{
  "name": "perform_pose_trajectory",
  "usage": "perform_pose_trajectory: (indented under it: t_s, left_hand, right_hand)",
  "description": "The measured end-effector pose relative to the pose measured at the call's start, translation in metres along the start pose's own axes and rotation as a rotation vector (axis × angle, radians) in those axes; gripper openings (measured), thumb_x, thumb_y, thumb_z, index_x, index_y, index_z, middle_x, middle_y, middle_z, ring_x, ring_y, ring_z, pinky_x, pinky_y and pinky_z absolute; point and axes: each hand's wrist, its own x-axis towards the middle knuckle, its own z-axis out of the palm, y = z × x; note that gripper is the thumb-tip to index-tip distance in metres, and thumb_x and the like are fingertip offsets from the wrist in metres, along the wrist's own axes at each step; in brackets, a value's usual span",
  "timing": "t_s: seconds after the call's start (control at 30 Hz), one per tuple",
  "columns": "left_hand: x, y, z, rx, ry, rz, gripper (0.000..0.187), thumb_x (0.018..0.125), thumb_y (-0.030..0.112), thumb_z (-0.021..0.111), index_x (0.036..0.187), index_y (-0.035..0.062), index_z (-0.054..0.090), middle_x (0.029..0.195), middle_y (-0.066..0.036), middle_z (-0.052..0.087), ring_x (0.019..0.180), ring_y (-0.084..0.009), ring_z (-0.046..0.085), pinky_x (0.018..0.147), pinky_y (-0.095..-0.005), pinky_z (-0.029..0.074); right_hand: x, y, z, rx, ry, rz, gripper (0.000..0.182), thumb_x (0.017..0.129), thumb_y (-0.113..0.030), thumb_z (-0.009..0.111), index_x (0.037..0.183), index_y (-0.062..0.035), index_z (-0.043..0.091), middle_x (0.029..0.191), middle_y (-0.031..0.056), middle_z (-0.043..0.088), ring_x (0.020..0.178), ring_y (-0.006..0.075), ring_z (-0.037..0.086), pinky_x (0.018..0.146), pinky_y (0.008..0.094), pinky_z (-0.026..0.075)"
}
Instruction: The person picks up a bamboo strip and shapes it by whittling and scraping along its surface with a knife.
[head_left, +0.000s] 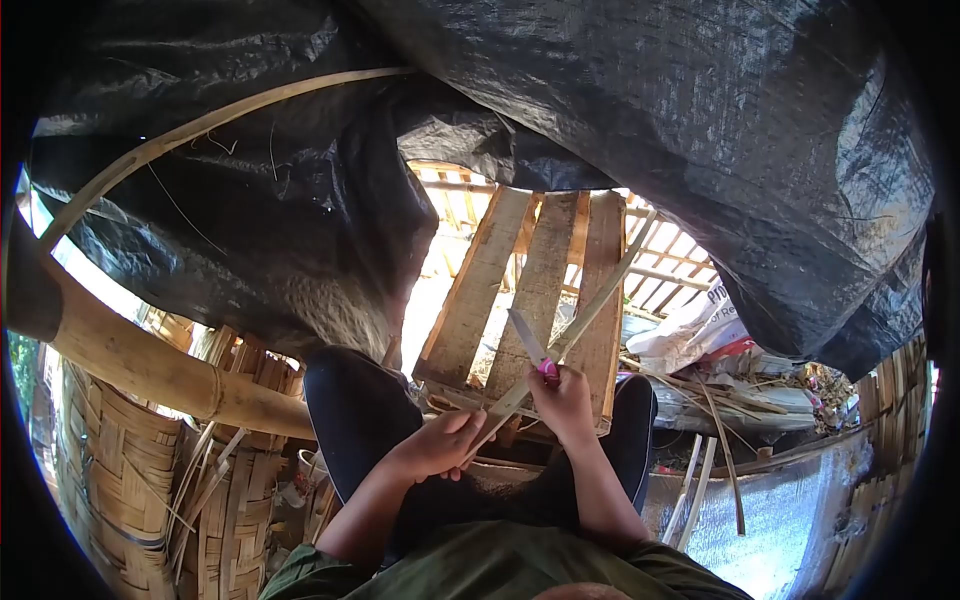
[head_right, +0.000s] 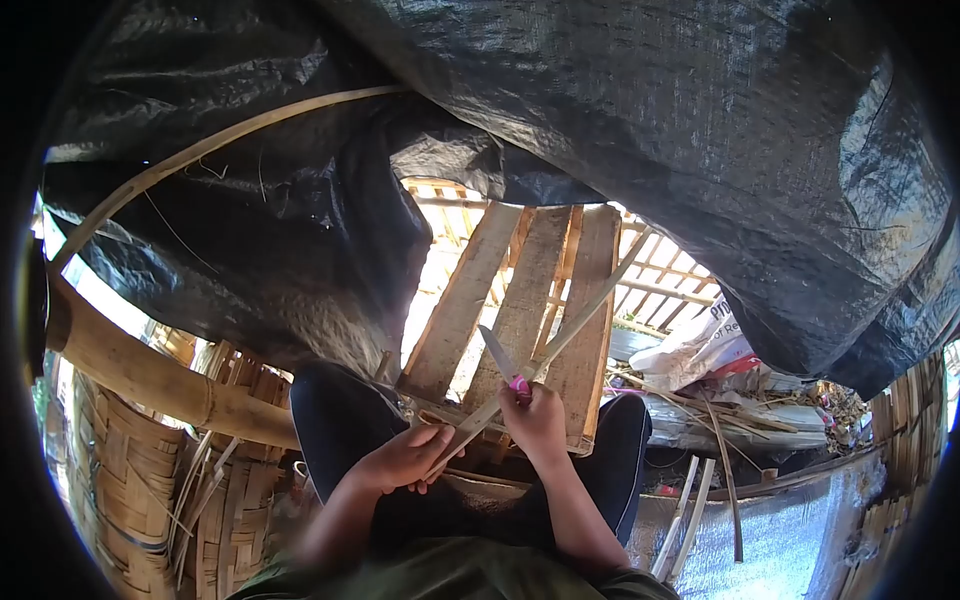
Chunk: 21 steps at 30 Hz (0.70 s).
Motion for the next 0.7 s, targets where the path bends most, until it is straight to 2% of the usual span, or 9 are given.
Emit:
perform_pose_trajectory:
  t_s: [0.13, 0.17, 0.23, 0.27, 0.37, 0.57, 0.6, 0.63, 0.7]
  left_hand:
    - [0.007, -0.005, 0.000, -0.203, 0.046, -0.080, 0.043, 0.107, 0.040, 0.030, 0.099, 0.0053, 0.055, 0.055, 0.000, 0.046, 0.040, -0.0084, 0.043, 0.037, -0.0230, 0.034]
    - [0.010, -0.007, -0.003, -0.205, 0.040, -0.079, 0.043, 0.107, 0.040, 0.030, 0.099, 0.0053, 0.055, 0.055, 0.000, 0.046, 0.040, -0.0084, 0.043, 0.037, -0.0230, 0.034]
    - [0.016, -0.017, -0.010, -0.236, 0.004, -0.004, 0.041, 0.107, 0.037, 0.031, 0.095, 0.0040, 0.053, 0.052, 0.000, 0.042, 0.037, -0.0086, 0.036, 0.036, -0.0239, 0.031]
    - [0.018, -0.019, -0.009, -0.298, -0.002, 0.013, 0.039, 0.107, 0.035, 0.033, 0.092, 0.0033, 0.051, 0.050, 0.000, 0.039, 0.035, -0.0087, 0.030, 0.035, -0.0243, 0.028]
    - [0.019, -0.021, -0.008, -0.379, -0.042, 0.047, 0.038, 0.107, 0.034, 0.034, 0.091, 0.0031, 0.051, 0.050, 0.000, 0.039, 0.035, -0.0083, 0.031, 0.035, -0.0240, 0.027]
    - [0.021, -0.026, -0.013, -0.404, -0.004, 0.016, 0.038, 0.107, 0.035, 0.033, 0.091, 0.0055, 0.051, 0.050, 0.001, 0.039, 0.035, -0.0082, 0.031, 0.035, -0.0247, 0.028]
    - [0.020, -0.026, -0.013, -0.407, -0.006, 0.015, 0.038, 0.107, 0.035, 0.033, 0.091, 0.0055, 0.051, 0.050, 0.001, 0.039, 0.035, -0.0082, 0.031, 0.035, -0.0247, 0.028]
    - [0.020, -0.025, -0.014, -0.529, -0.060, -0.012, 0.037, 0.106, 0.035, 0.034, 0.091, 0.0053, 0.050, 0.049, 0.002, 0.038, 0.035, -0.0075, 0.029, 0.035, -0.0236, 0.026]
    - [0.021, -0.022, -0.018, -0.650, -0.107, -0.028, 0.036, 0.106, 0.035, 0.036, 0.092, 0.0052, 0.050, 0.049, 0.002, 0.037, 0.034, -0.0068, 0.027, 0.034, -0.0225, 0.024]
  right_hand:
    - [-0.002, -0.022, -0.012, -0.219, -0.072, -0.040, 0.047, 0.092, -0.038, 0.063, 0.071, 0.0034, 0.061, 0.058, 0.0146, 0.057, 0.054, 0.0233, 0.057, 0.055, 0.0397, 0.044]
    - [0.003, -0.019, -0.014, -0.224, -0.070, -0.037, 0.047, 0.092, -0.038, 0.063, 0.071, 0.0034, 0.061, 0.058, 0.0146, 0.057, 0.054, 0.0233, 0.057, 0.055, 0.0397, 0.044]
    - [0.016, -0.002, -0.024, -0.278, -0.045, 0.099, 0.055, 0.095, -0.047, 0.056, 0.080, 0.0052, 0.065, 0.065, 0.0233, 0.062, 0.067, 0.0389, 0.067, 0.066, 0.0451, 0.051]
    - [0.022, 0.002, -0.029, -0.334, -0.031, 0.103, 0.057, 0.099, -0.046, 0.048, 0.079, 0.0046, 0.065, 0.066, 0.0251, 0.062, 0.067, 0.0399, 0.067, 0.065, 0.0460, 0.050]
    - [0.025, 0.001, -0.031, -0.303, -0.069, 0.170, 0.057, 0.099, -0.045, 0.049, 0.073, 0.0041, 0.063, 0.061, 0.0213, 0.059, 0.059, 0.0344, 0.063, 0.059, 0.0442, 0.047]
    - [0.024, 0.002, -0.019, -0.452, -0.198, -0.158, 0.060, 0.100, -0.046, 0.046, 0.069, 0.0024, 0.062, 0.057, 0.0197, 0.059, 0.055, 0.0345, 0.062, 0.057, 0.0458, 0.047]
    - [0.034, -0.002, -0.022, -0.318, -0.214, 0.125, 0.061, 0.100, -0.047, 0.048, 0.068, 0.0031, 0.061, 0.056, 0.0209, 0.058, 0.055, 0.0360, 0.062, 0.057, 0.0461, 0.047]
    - [0.025, -0.008, -0.017, -0.319, -0.213, 0.121, 0.061, 0.100, -0.047, 0.048, 0.068, 0.0031, 0.061, 0.056, 0.0209, 0.058, 0.055, 0.0360, 0.062, 0.057, 0.0461, 0.047]
    - [0.002, -0.016, -0.001, -0.315, -0.202, -0.095, 0.062, 0.100, -0.048, 0.047, 0.068, 0.0036, 0.060, 0.052, 0.0173, 0.053, 0.050, 0.0309, 0.058, 0.054, 0.0434, 0.046]
